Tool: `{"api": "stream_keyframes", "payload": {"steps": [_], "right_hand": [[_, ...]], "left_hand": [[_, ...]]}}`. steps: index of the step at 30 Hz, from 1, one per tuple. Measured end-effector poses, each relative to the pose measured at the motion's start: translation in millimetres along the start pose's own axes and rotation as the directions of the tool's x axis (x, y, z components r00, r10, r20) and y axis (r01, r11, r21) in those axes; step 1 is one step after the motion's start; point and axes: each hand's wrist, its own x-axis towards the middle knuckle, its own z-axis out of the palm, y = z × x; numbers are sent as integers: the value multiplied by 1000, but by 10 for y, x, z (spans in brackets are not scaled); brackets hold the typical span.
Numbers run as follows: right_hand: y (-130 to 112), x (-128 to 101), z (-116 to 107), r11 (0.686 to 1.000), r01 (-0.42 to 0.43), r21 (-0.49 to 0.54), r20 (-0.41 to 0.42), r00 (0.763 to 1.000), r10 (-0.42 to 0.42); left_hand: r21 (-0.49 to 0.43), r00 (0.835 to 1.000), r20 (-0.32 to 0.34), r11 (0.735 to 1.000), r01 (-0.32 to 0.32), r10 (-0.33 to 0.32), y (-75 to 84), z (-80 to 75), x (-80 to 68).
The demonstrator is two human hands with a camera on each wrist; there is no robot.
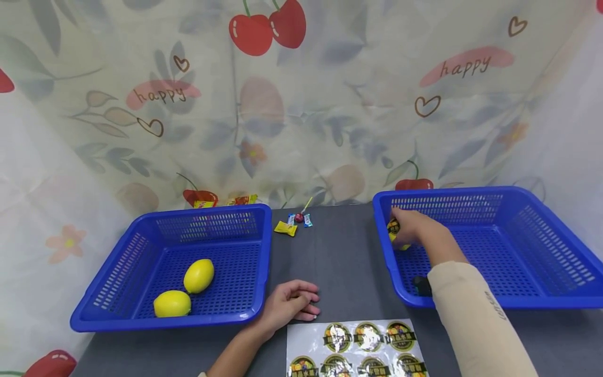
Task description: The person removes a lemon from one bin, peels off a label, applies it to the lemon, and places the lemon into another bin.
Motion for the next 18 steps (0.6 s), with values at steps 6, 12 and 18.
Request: {"api": "stream_keyframes", "payload": {"steps": [6,12,18], "right_hand": [[33,7,31,1000,0,-15,-38,999,-1],[-9,-59,-60,999,17,-31,-30,999,-18],[-202,-233,-222,977,97,-192,-134,983,-124]], "left_hand": [[-1,1000,10,1000,-10,10,10,6,10],[5,1000,8,1000,-10,10,27,7,13],[3,1000,0,1000,-4,4,11,-3,-5]]}}
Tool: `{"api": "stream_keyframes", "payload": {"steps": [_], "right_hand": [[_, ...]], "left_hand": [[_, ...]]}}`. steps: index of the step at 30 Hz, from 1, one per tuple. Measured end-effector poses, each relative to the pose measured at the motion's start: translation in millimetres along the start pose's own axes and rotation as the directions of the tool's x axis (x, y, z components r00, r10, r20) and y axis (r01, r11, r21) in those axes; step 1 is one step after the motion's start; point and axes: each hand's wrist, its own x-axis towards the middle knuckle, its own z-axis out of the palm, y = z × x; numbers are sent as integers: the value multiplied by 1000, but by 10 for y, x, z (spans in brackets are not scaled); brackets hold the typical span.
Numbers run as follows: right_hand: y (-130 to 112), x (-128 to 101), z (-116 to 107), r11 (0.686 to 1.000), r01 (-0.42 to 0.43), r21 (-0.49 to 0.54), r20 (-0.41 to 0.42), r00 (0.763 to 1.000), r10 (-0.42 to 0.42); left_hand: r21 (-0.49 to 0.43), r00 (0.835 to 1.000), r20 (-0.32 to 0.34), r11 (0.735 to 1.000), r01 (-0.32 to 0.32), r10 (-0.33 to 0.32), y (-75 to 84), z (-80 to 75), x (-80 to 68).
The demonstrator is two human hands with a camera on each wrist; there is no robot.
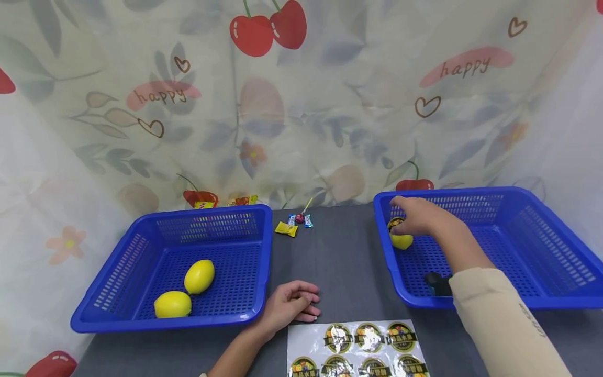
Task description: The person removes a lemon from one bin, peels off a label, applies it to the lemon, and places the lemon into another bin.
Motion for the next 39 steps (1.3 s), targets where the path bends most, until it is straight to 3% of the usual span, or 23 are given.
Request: {"api": "stream_keyframes", "payload": {"steps": [5,8,12,15,18,23,27,30,33,36,39], "right_hand": [[-377,-306,-189,993,109,-43,-99,989,-113],[-639,-563,-148,976,207,-62,-170,962,-215],[-899,-901,151,935,354,-26,-221,910,-351],[-973,-1102,501,895,437,86,-194,889,-416],[-973,-1219,873,879,428,210,-125,903,-410],[-870,-1236,1332,923,302,237,-31,952,-304],[-746,-1195,1503,939,215,269,22,973,-229],[-663,-1177,1565,919,196,341,56,972,-229],[-615,-1157,1591,905,186,382,79,969,-233],[-606,-1132,1593,898,168,406,90,971,-223],[-613,-1117,1587,900,145,411,94,975,-201]], "left_hand": [[14,1000,-4,1000,-3,3,-5,2,8],[31,1000,-10,1000,-8,8,-2,14,4],[48,1000,-17,999,-11,12,-26,28,6],[51,1000,-14,999,-13,13,-44,35,8],[54,1000,-11,998,-20,20,-32,39,1],[66,999,-14,997,-28,29,-8,40,-14],[82,999,-18,996,-26,28,-4,48,-23],[100,999,-17,994,-38,40,-8,55,-32],[133,996,0,987,-89,89,-8,69,-54],[233,985,43,957,-174,169,24,102,-115],[353,964,119,898,-264,237,115,154,-219]]}}
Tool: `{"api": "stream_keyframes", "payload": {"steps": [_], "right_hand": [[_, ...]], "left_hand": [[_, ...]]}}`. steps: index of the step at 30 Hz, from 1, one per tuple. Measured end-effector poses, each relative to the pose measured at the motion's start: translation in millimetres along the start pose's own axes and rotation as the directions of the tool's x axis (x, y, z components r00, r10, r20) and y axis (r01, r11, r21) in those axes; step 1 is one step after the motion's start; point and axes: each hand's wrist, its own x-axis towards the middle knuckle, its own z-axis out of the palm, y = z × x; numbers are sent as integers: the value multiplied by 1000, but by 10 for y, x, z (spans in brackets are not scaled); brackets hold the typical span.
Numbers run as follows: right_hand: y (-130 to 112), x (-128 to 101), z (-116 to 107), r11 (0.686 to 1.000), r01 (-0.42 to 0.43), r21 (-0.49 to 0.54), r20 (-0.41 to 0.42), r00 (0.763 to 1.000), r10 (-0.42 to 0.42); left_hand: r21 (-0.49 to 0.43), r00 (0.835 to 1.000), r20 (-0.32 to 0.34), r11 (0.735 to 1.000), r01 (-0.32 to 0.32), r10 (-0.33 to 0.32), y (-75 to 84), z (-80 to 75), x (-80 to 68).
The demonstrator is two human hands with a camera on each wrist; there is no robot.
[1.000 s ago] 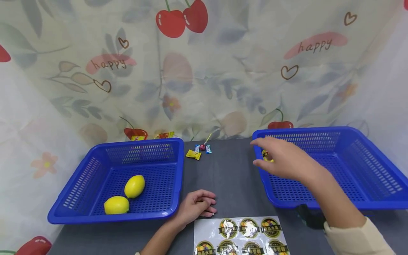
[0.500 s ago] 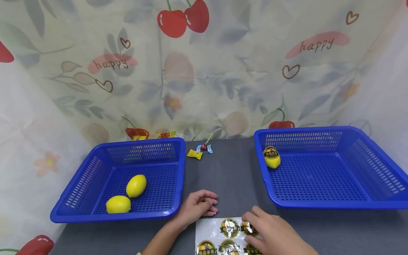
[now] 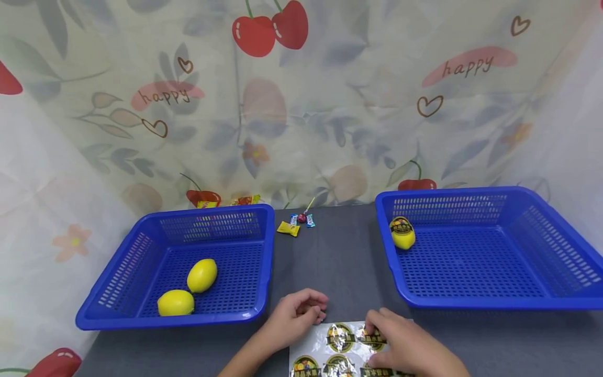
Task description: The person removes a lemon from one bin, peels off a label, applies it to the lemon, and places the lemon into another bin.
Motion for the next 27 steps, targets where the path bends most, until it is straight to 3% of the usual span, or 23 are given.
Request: {"api": "stream_keyframes", "payload": {"steps": [4,7,10,13,15,18,20,23,25,27], "right_hand": [[-21,21,-13,1000,-16,-19,-16,1000,15],[-18,38,-26,1000,-11,-23,-14,1000,11],[-6,58,-33,1000,-8,-8,4,1000,8],[7,71,-32,1000,-1,3,12,1000,1],[9,71,-27,1000,-8,4,13,1000,8],[15,76,-17,1000,-8,4,10,1000,8],[14,80,-12,1000,-14,10,12,1000,14],[10,81,-15,1000,-21,19,16,1000,21],[7,78,-22,999,-25,23,17,1000,24],[4,75,-28,999,-26,20,11,1000,26]], "left_hand": [[47,994,101,997,-56,51,275,-37,-138],[36,989,114,995,-94,89,499,-116,-245],[97,971,23,966,-238,237,636,-268,-314],[292,920,-123,899,-326,373,685,-545,-329],[454,891,-220,850,-267,397,678,-787,-332],[629,883,-341,777,-41,323,629,-1175,-374],[681,882,-398,726,100,252,568,-1399,-418],[706,900,-417,669,232,129,481,-1660,-485],[707,922,-385,657,263,47,437,-1800,-517],[696,942,-333,665,271,-37,403,-1920,-540]]}}
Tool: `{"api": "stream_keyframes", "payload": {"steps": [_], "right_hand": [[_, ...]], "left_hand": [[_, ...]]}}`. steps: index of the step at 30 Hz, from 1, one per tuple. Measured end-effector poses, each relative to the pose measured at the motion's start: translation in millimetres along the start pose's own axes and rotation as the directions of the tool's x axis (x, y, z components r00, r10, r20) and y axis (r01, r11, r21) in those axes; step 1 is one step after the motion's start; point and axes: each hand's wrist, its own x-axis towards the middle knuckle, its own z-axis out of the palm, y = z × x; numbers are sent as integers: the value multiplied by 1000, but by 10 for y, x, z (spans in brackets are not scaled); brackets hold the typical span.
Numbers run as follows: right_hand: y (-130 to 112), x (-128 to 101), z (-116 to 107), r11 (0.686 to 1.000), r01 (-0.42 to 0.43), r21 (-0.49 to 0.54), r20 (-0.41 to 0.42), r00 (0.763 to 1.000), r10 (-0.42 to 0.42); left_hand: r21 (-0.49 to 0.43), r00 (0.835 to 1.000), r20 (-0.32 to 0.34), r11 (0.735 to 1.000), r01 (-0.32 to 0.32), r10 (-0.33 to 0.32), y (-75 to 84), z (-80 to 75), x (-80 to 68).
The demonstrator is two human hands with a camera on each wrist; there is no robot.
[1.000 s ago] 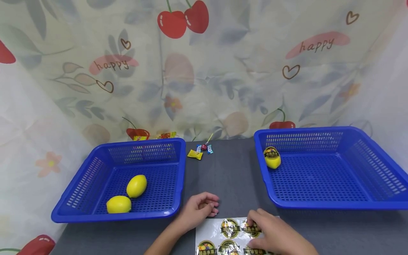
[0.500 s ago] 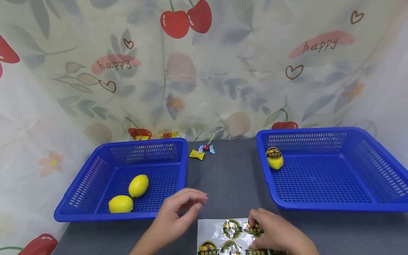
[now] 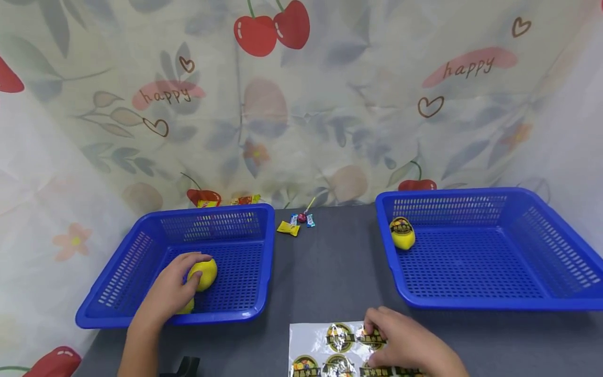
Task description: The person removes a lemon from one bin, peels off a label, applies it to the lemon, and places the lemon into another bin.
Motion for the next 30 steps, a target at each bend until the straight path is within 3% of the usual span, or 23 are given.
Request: {"api": "stream_keyframes", "payload": {"steps": [4,7,9,13,16,20,23,30], "right_hand": [[-4,15,1,1000,11,-22,-19,1000,-12],[-2,22,6,999,19,-39,-31,999,-21],[1,22,8,999,23,-45,-35,999,-24],[7,20,6,999,17,-43,-32,999,-19],[12,19,7,999,11,-42,-30,999,-12],[21,21,14,999,19,-51,-38,999,-21],[28,26,17,998,26,-51,-38,999,-28],[35,30,17,998,33,-50,-37,999,-34]], "left_hand": [[-22,984,174,998,54,-49,-159,-78,39],[-5,965,243,994,105,-101,-183,-83,49],[25,959,250,991,133,-135,-172,-76,52],[100,960,201,979,179,-196,-152,-67,51],[91,962,181,978,189,-203,-163,-53,60],[23,952,238,981,192,-192,-173,-25,74],[39,940,291,984,176,-180,-172,-9,73],[44,931,337,990,133,-139,-156,-3,77]]}}
